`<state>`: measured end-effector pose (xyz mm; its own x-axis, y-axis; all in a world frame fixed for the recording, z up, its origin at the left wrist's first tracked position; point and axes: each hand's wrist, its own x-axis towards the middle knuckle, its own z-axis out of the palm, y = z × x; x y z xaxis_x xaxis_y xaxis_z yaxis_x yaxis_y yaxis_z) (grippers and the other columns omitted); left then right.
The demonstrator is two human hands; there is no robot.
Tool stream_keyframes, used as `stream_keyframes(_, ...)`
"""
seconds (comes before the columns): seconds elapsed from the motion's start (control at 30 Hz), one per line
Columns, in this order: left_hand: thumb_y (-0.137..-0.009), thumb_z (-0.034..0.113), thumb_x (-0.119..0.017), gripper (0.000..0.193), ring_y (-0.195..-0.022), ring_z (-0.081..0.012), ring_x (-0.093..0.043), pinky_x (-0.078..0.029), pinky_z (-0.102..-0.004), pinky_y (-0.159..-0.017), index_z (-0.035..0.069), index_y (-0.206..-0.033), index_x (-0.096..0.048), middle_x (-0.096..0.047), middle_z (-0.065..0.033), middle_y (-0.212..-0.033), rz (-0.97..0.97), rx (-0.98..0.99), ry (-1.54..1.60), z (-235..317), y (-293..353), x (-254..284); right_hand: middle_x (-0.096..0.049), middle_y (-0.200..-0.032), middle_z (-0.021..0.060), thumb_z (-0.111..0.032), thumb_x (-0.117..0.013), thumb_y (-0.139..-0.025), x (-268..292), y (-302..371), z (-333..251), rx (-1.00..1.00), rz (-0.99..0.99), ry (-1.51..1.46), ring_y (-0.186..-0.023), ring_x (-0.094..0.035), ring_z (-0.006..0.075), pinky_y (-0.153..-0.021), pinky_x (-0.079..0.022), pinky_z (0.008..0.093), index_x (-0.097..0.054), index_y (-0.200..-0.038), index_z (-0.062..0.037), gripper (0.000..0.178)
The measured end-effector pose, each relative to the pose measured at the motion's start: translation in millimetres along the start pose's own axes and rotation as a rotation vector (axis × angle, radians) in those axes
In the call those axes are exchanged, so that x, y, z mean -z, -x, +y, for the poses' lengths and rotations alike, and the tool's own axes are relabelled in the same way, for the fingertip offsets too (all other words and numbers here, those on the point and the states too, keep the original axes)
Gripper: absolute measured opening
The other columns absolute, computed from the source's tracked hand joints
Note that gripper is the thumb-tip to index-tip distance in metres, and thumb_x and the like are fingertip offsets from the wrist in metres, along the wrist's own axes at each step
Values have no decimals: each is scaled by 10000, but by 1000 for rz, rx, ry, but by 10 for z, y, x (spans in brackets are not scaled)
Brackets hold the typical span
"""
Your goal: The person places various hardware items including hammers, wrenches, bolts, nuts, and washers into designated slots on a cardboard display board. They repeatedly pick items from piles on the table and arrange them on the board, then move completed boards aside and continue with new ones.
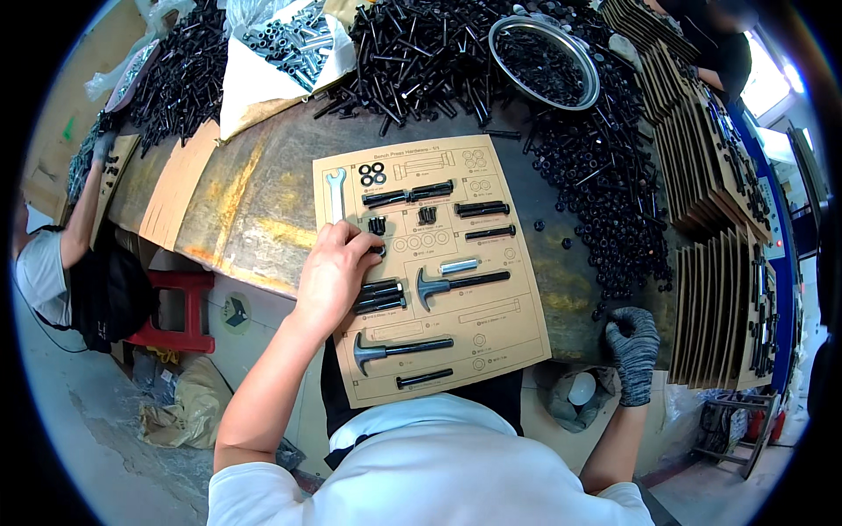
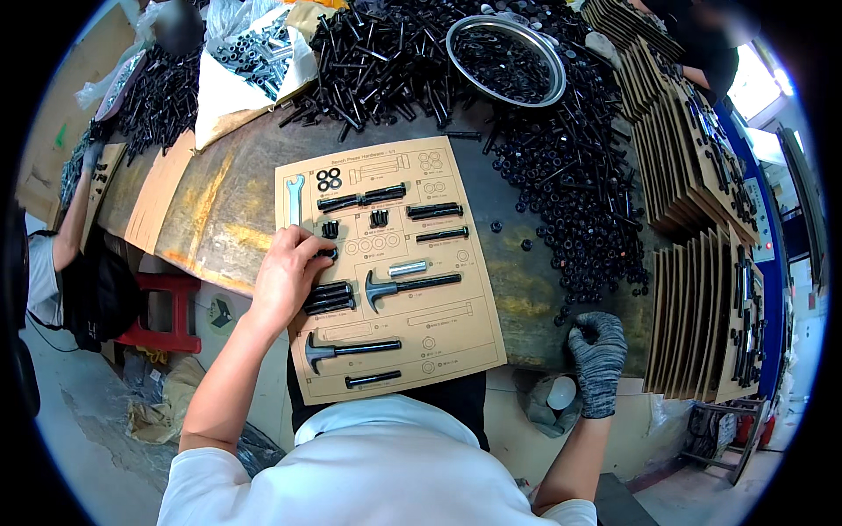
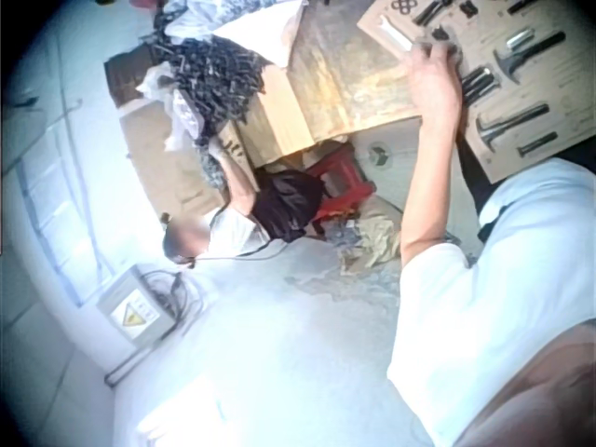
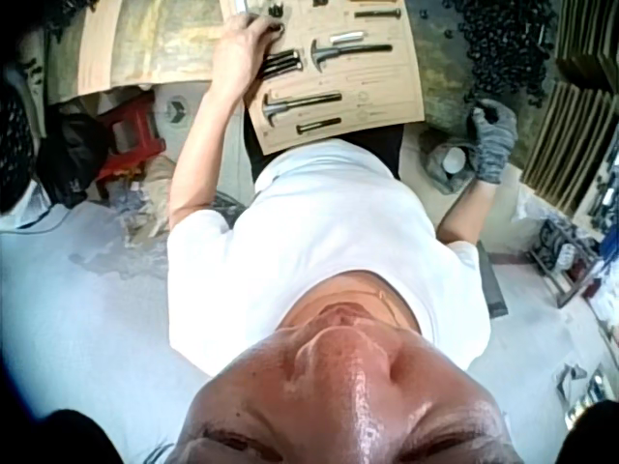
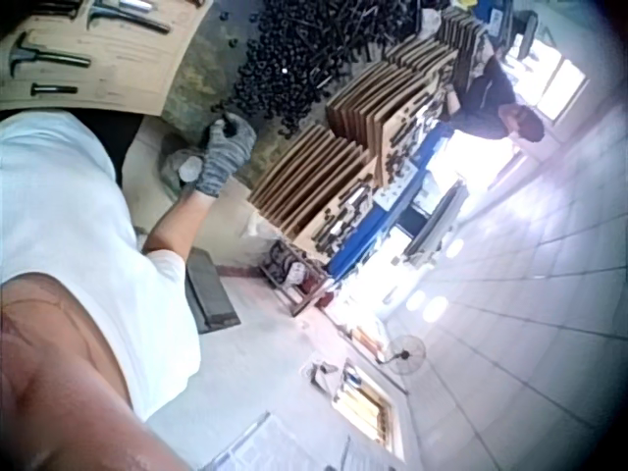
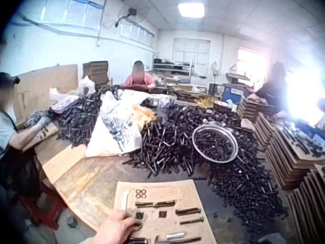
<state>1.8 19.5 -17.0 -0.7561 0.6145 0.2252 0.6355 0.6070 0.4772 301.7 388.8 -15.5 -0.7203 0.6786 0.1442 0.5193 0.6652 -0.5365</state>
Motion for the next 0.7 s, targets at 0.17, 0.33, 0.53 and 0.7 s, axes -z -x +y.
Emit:
stream_keyframes(0.17, -825, 94, -755, 227, -971, -314, -596, -521, -405, -863, 76, -1051, -748, -619, -112, -961, -4, 3, 18, -1, -25, 7, -656, -1060, 85, -25, -749, -802, 79, -358, -672, 152, -59, -198, -931, -644, 182, -800, -544, 317, -696, -1015, -31, 220)
stream_keyframes(0.33, -811, 95, -766, 257, -980, -307, -592, -518, -403, -865, 75, -1066, -740, -620, -105, -975, -23, -4, 9, -34, -19, 42, -646, -1074, 91, -37, -770, -800, -540, -1196, -1684, 516, -252, -310, -1001, -658, 210, -864, -568, 318, -694, -1014, -44, 227)
stream_keyframes(0.53, -770, 48, -778, 330, -1007, -312, -583, -513, -403, -874, 63, -1094, -720, -620, -104, -1013, -9, -45, 34, -12, -42, 184, -617, -989, 20, -28, -778, -809, -1533, -2432, -1810, 781, -555, -189, -895, -636, 140, -836, -556, 280, -677, -1007, -69, 226)
stream_keyframes(0.7, -765, 23, -772, 295, -986, -313, -598, -517, -405, -860, 43, -1056, -727, -635, -114, -997, -43, 37, 93, -143, 38, 229, -658, -1073, 33, -62, -809, -807, -1639, -2581, -1942, 736, -812, -160, -1050, -634, 163, -972, -536, 339, -676, -1125, -74, 345)
